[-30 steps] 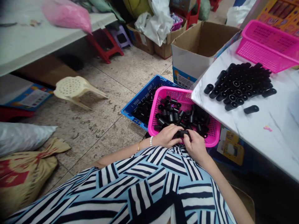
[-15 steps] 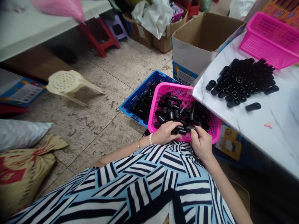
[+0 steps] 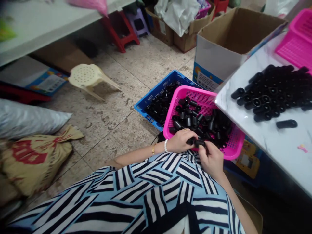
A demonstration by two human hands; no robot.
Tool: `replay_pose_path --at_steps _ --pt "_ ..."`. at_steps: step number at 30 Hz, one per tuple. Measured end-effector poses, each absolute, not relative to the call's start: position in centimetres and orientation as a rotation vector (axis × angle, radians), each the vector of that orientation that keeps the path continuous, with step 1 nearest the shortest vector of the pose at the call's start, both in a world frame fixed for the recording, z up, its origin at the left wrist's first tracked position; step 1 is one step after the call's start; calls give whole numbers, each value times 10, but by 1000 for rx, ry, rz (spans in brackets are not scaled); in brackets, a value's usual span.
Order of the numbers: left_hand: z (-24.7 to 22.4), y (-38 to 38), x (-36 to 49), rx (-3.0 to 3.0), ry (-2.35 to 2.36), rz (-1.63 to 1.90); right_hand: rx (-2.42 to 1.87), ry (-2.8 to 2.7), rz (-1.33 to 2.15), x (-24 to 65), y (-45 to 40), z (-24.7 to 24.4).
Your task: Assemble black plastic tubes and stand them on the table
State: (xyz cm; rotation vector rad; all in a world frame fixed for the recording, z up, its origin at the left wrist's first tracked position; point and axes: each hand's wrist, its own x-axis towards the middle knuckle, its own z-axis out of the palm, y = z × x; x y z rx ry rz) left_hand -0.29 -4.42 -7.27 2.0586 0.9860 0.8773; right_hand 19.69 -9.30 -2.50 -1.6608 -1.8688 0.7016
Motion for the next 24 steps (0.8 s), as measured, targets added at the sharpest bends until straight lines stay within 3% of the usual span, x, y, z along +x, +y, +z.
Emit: replay_pose_path --at_steps 4,9,15,24 --pt "-68 -46 -10 1920 981 989 -1734 -1555 939 204 -91 -31" --pt "-67 -48 -18 1842 968 1029 -1663 -1684 1010 193 -87 -24" --pt "-72 -47 -16 1939 909 995 -1525 -2026 736 183 -80 -16" --pt "-77 -43 -18 2241 769 926 -1585 -2390 697 163 -79 -27"
